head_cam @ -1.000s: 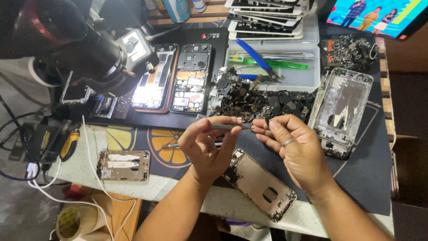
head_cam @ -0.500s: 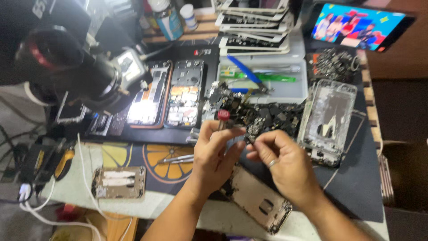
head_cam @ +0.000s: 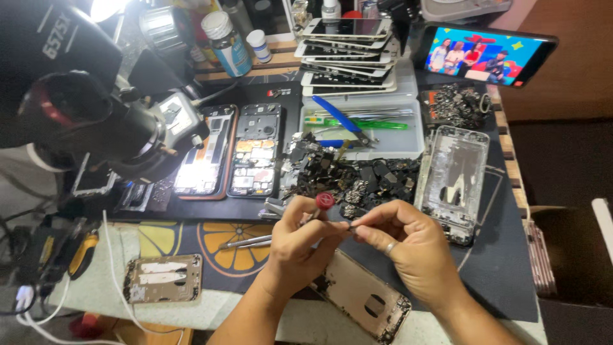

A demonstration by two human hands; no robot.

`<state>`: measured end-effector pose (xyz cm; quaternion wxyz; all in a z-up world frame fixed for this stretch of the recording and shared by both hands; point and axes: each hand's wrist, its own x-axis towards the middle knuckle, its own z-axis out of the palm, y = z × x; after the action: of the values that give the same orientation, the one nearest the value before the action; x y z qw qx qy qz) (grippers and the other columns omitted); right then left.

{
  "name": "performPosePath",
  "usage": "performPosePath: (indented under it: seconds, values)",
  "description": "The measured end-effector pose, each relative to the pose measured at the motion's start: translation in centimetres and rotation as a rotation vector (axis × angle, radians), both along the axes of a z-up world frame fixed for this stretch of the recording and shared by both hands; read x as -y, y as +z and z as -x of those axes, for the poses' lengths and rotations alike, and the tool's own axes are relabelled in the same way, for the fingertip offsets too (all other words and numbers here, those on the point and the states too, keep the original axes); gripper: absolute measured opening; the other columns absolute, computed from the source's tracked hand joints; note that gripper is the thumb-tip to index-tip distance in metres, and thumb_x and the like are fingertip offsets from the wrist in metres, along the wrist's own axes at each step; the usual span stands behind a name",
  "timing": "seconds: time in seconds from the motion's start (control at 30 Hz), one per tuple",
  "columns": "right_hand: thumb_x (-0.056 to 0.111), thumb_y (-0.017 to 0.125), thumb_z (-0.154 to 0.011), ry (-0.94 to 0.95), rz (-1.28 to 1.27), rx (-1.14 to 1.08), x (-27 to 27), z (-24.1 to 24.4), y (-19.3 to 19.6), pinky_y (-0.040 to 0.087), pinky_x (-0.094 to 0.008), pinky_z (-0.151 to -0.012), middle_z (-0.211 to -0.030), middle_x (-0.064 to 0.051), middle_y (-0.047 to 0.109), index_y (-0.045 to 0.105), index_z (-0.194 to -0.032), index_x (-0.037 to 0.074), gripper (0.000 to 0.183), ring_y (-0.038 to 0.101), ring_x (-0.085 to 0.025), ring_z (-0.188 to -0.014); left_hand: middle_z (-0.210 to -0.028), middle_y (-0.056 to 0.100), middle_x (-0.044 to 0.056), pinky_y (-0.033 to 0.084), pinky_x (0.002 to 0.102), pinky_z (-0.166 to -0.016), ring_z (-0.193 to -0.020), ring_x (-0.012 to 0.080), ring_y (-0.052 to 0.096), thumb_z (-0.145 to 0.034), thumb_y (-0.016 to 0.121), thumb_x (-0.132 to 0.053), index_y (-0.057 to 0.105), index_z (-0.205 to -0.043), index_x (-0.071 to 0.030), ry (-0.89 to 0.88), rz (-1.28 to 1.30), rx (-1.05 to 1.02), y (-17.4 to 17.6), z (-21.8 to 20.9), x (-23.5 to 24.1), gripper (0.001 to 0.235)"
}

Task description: The person uses a small screwdriver and tweezers to remove screws and small components from a disassembled smartphone chassis. They place removed parts on the workbench and continue to pry and adjust internal components within the phone frame.

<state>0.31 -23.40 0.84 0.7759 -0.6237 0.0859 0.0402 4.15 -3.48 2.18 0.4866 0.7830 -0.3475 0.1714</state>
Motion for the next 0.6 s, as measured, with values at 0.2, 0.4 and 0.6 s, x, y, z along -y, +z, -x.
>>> performPosePath:
  seconds: [0.2,0.4,0.6]
  values:
    - [-0.009,0.071,-0.084,-0.055,0.029,-0.036,0.5,0.7,-0.5,0.059,-0.028,-0.082,-0.095,-0.01,0.077,0.069,-0.098,0.0,0.017,0.071,-0.014,-0.086,-0.109,0.061,0.01,0.058,0.034,-0.073,-0.087,0.0222,0.07,-0.085,0.085,-0.006,0.074,-0.109,-0.011,-0.079,-0.019,-0.06,0.7,0.3,-0.6,0.027]
    - [-0.014,0.068,-0.083,-0.047,-0.006,0.005,0.5,1.0,-1.2,0.061,-0.029,-0.085,-0.099,-0.014,0.078,0.068,-0.097,-0.001,0.019,0.074,-0.016,-0.092,-0.108,0.062,0.011,0.057,0.034,-0.07,-0.084,0.0239,0.071,-0.087,0.086,-0.009,0.073,-0.105,-0.011,-0.057,-0.083,-0.077,1.1,0.5,-0.6,0.022]
    - [-0.011,0.07,-0.084,-0.021,0.079,0.009,0.0,1.6,-0.5,0.06,-0.027,-0.085,-0.1,-0.013,0.079,0.069,-0.099,-0.001,0.018,0.074,-0.016,-0.094,-0.104,0.062,0.011,0.057,0.033,-0.065,-0.079,0.0227,0.071,-0.084,0.083,-0.005,0.072,-0.101,-0.008,-0.086,-0.059,-0.064,1.1,0.4,-1.0,0.021]
